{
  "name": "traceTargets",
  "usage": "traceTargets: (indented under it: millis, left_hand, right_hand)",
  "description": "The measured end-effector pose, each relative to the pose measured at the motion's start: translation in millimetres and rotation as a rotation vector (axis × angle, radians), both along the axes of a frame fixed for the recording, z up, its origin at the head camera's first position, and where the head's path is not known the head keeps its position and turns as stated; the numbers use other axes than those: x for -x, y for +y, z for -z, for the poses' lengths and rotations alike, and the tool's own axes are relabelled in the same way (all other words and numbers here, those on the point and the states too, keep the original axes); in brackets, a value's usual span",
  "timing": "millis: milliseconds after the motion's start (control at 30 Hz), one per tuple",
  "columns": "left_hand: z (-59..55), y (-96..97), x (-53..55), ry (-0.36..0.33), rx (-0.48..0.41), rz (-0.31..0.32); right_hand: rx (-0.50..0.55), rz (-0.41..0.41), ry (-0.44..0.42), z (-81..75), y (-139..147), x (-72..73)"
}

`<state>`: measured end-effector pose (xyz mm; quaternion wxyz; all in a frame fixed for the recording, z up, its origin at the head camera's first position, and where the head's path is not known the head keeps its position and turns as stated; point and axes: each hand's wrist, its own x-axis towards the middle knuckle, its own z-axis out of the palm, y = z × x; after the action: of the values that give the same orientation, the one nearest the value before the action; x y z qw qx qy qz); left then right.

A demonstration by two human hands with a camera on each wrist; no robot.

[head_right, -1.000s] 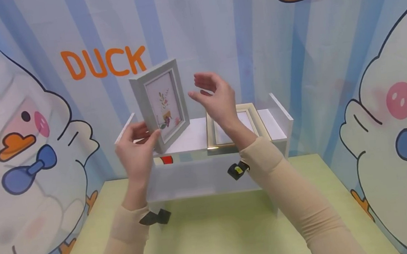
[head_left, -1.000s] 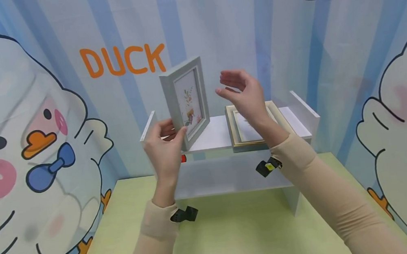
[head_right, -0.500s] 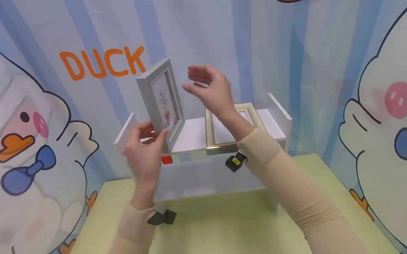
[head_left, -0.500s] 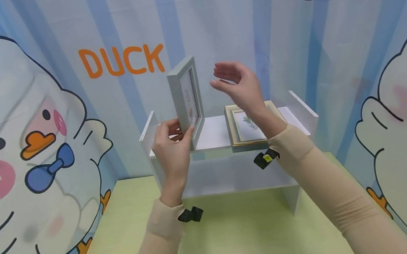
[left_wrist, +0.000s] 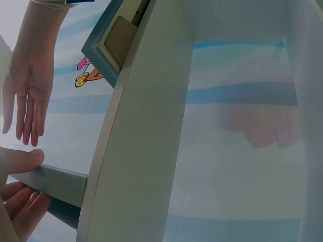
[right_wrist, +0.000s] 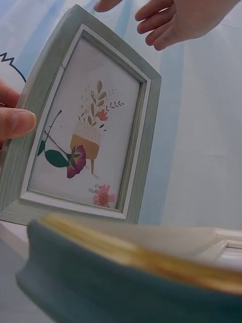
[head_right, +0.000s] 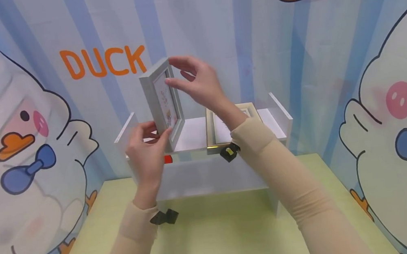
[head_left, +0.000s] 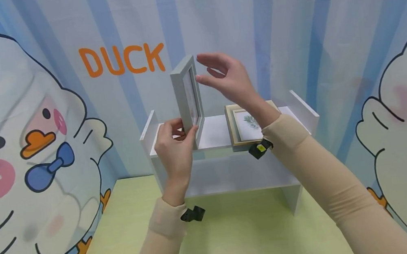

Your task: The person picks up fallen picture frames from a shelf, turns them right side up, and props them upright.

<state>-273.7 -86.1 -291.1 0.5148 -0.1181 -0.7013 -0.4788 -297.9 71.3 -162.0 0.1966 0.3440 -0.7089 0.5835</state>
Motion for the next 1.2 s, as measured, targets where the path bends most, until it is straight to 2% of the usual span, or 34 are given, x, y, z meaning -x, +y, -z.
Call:
traceTargets:
  millis: [200,400,767,1200]
  left_hand:
    - [0.9,2.1,-0.4,0.012,0.027,-0.002]
    - [1.6,2.0,-1.1,0.024,0.029,-0.002]
    - [3.2,2.7,-4.5,0.026,0.022,0.054]
    - [5.1,4.7,-4.0,0.037,0.043,0.069]
  right_hand:
    - [-0.097,-0.056,0.043,-6.3,-7,-4.0]
    - [-0.162,-0.058,0.085,-5.0,-10,-0.6]
    - [-0.189,-0.06,0.104,-4.1,-9,4.0]
    - [-0.19,-0.073,0.116,-4.4,-7,7.5]
